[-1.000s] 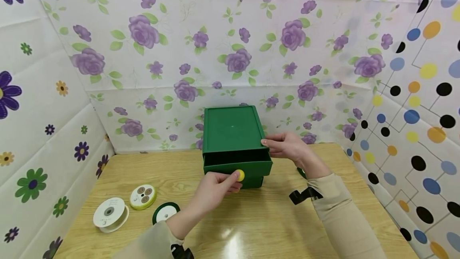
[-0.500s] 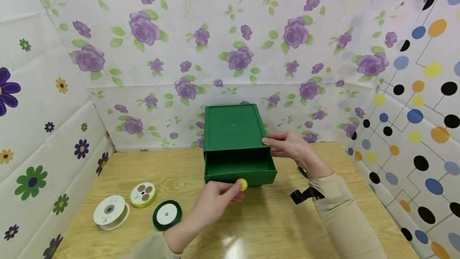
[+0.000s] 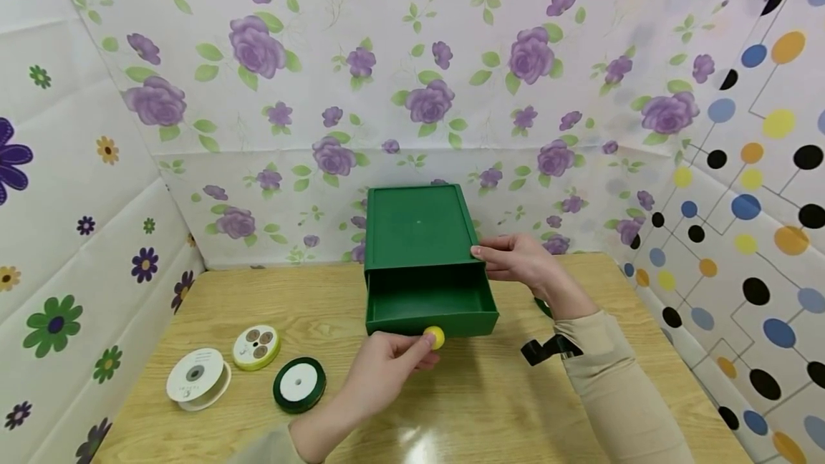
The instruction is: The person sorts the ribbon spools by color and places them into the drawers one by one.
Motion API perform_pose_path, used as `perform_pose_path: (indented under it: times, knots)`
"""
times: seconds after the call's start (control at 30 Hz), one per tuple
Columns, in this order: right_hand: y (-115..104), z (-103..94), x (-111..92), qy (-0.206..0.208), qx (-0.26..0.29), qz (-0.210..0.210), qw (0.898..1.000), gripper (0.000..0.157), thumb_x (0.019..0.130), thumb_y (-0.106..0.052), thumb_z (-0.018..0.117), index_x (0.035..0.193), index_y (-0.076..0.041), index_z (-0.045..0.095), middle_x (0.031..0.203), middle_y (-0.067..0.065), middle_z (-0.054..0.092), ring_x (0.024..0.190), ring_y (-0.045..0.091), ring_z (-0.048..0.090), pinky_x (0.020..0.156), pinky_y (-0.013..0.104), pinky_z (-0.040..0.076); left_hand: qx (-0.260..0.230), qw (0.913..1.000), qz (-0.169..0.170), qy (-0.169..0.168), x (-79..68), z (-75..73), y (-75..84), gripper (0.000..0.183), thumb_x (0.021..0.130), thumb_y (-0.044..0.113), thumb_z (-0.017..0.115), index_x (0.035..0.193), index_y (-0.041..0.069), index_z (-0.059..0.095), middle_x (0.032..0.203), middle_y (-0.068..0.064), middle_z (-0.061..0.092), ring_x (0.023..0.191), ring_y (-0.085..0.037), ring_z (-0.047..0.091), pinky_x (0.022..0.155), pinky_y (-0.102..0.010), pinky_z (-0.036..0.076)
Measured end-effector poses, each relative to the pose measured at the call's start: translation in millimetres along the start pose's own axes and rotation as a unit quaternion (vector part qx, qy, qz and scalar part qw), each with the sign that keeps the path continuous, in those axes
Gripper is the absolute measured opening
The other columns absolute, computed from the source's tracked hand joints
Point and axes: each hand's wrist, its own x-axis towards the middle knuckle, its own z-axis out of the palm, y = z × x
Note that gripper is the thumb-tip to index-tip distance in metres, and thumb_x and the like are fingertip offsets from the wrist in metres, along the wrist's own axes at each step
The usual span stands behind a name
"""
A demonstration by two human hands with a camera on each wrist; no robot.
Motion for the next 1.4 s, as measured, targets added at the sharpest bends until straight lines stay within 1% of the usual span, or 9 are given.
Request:
perform_pose_path:
  times: [0.23, 0.37, 0.6, 0.8, 1.0, 1.07, 1.13, 1.23, 1.4]
  knots:
    - [0, -0.9, -1, 0.0, -0.002, 0.001, 1.0, 0.075, 0.105, -0.036, 0.072, 0.16, 0.007, 0.042, 0.159, 0.03, 0.046, 0.139, 0.045, 0.056, 0.104, 0.042, 0.056, -0.002, 1.0, -0.003, -0.001, -5.5, 3.0, 0.1, 0.038, 0.108, 0.04, 0.066, 0.109, 0.008, 0.086, 0.093, -0.003, 0.081, 0.095, -0.02, 0.078, 0.091, -0.044, 0.063]
    - [0, -0.9, -1, 0.001, -0.002, 0.001, 1.0, 0.076, 0.105, -0.037, 0.073, 0.16, 0.006, 0.043, 0.158, 0.03, 0.048, 0.138, 0.045, 0.057, 0.104, 0.042, 0.056, -0.008, 1.0, -0.004, 0.0, -6.9, 3.8, -0.5, 0.037, 0.108, 0.04, 0.066, 0.109, 0.008, 0.086, 0.092, -0.004, 0.081, 0.096, -0.022, 0.079, 0.091, -0.046, 0.062]
    - [0, -1.2, -2, 0.003, -0.002, 0.002, 1.0, 0.075, 0.105, -0.037, 0.072, 0.16, 0.006, 0.043, 0.159, 0.03, 0.046, 0.138, 0.045, 0.056, 0.104, 0.042, 0.056, -0.006, 1.0, -0.003, -0.004, -7.9, 3.3, -0.9, 0.037, 0.109, 0.039, 0.065, 0.11, 0.008, 0.086, 0.094, -0.004, 0.081, 0.096, -0.02, 0.079, 0.091, -0.044, 0.063]
    - [0, -1.8, -3, 0.002, 0.0, 0.0, 1.0, 0.075, 0.105, -0.036, 0.072, 0.16, 0.006, 0.043, 0.16, 0.031, 0.044, 0.139, 0.046, 0.055, 0.104, 0.041, 0.056, 0.007, 0.9999, -0.007, -0.005, -8.6, 3.4, -1.4, 0.037, 0.107, 0.042, 0.066, 0.108, 0.012, 0.086, 0.092, -0.001, 0.081, 0.095, -0.017, 0.078, 0.091, -0.04, 0.063]
    - [0, -1.2, -3, 0.004, 0.006, 0.0, 1.0, 0.075, 0.105, -0.036, 0.072, 0.16, 0.006, 0.043, 0.16, 0.031, 0.044, 0.139, 0.046, 0.055, 0.104, 0.041, 0.056, 0.001, 1.0, -0.006, -0.007, -8.3, 3.1, -2.3, 0.037, 0.108, 0.042, 0.066, 0.109, 0.011, 0.086, 0.093, -0.001, 0.081, 0.096, -0.017, 0.078, 0.093, -0.047, 0.062]
    - [0, -0.7, -3, 0.005, 0.006, 0.0, 1.0, 0.074, 0.105, -0.035, 0.072, 0.16, 0.006, 0.043, 0.16, 0.031, 0.045, 0.138, 0.046, 0.056, 0.103, 0.041, 0.057, -0.003, 0.9999, -0.009, -0.009, -9.6, 1.9, -2.3, 0.037, 0.108, 0.042, 0.066, 0.112, 0.01, 0.085, 0.095, -0.002, 0.082, 0.098, -0.018, 0.078, 0.094, -0.047, 0.061]
    - [0, -0.2, -2, 0.005, 0.005, 0.0, 1.0, 0.073, 0.106, -0.035, 0.071, 0.16, 0.006, 0.043, 0.159, 0.031, 0.046, 0.138, 0.046, 0.057, 0.103, 0.041, 0.057, -0.004, 0.9998, -0.01, -0.015, -12.1, -0.2, -2.2, 0.039, 0.108, 0.042, 0.066, 0.115, 0.009, 0.085, 0.098, -0.003, 0.082, 0.101, -0.019, 0.078, 0.095, -0.045, 0.061]
    - [1, 0.4, -1, 0.006, 0.004, 0.0, 1.0, 0.072, 0.106, -0.035, 0.071, 0.159, 0.006, 0.044, 0.158, 0.031, 0.047, 0.136, 0.045, 0.058, 0.102, 0.04, 0.057, 0.017, 0.9993, -0.008, -0.032, -16.8, -6.5, -3.2, 0.038, 0.108, 0.043, 0.065, 0.117, 0.011, 0.084, 0.101, -0.001, 0.082, 0.107, -0.019, 0.076, 0.095, -0.04, 0.061]
    - [3, 0.7, -1, 0.004, 0.009, -0.001, 1.0, 0.073, 0.105, -0.035, 0.072, 0.159, 0.006, 0.044, 0.157, 0.031, 0.049, 0.137, 0.045, 0.058, 0.102, 0.04, 0.057, 0.051, 0.9941, 0.013, -0.095, -27.4, -28.1, -11.2, 0.032, 0.11, 0.038, 0.062, 0.12, 0.015, 0.083, 0.108, 0.004, 0.081, 0.11, -0.02, 0.076, 0.093, -0.029, 0.059]
